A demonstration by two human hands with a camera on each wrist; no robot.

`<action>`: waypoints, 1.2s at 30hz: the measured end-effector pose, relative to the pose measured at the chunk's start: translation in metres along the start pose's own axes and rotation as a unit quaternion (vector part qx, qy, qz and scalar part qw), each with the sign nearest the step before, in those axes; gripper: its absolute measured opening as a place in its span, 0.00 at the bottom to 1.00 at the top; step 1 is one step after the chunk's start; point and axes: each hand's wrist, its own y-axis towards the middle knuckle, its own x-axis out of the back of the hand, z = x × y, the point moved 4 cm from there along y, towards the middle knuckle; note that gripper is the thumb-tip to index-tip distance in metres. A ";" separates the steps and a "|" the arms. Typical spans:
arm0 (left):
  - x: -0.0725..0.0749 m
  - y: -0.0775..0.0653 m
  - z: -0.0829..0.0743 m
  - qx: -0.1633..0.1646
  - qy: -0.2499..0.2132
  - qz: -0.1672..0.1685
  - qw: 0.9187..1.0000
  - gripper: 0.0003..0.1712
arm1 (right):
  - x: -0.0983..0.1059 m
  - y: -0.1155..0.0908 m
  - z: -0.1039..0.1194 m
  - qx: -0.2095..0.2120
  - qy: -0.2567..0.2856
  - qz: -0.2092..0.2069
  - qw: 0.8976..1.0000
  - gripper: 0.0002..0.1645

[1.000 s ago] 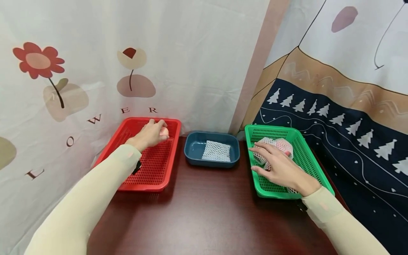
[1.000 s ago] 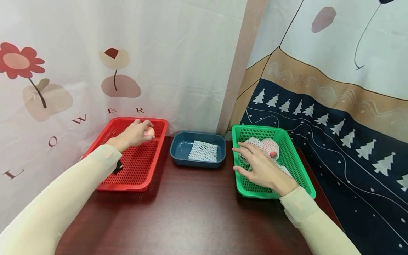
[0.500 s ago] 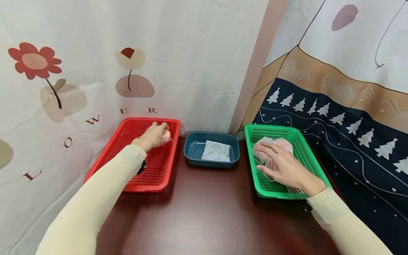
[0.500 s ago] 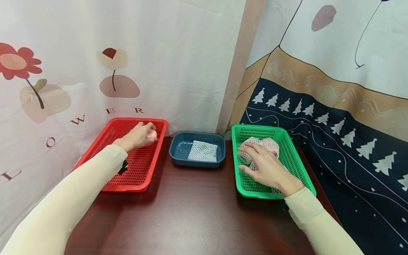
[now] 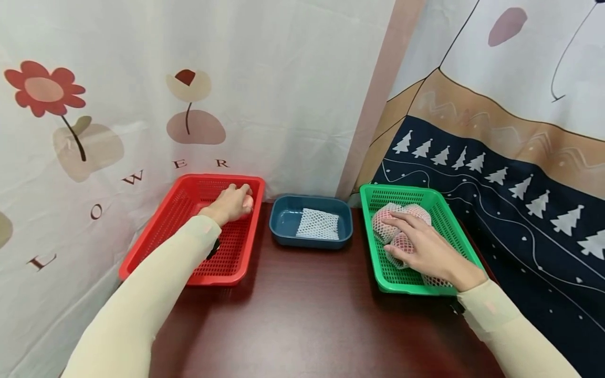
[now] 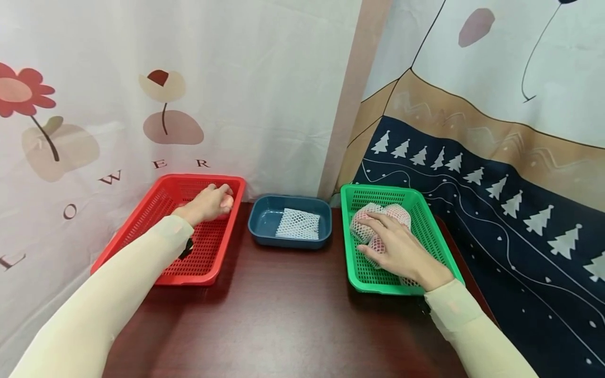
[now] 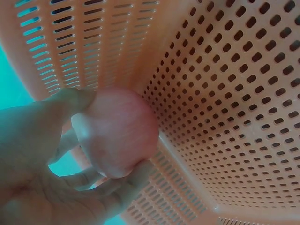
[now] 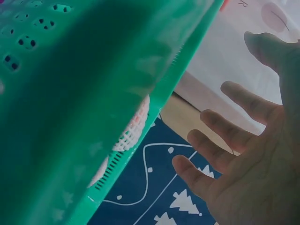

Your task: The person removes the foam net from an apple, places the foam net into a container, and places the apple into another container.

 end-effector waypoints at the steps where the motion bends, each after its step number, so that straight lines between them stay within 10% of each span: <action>1: 0.000 0.000 0.000 0.001 -0.001 0.000 1.000 0.32 | 0.000 0.000 -0.001 -0.002 0.001 0.001 1.000 0.43; 17: 0.000 -0.004 0.005 0.010 0.006 0.013 1.000 0.38 | -0.001 0.000 -0.016 -0.014 0.001 -0.001 1.000 0.42; 36: 0.019 -0.048 -0.015 0.013 0.028 0.000 1.000 0.43 | 0.004 0.002 -0.019 -0.018 0.001 0.004 1.000 0.41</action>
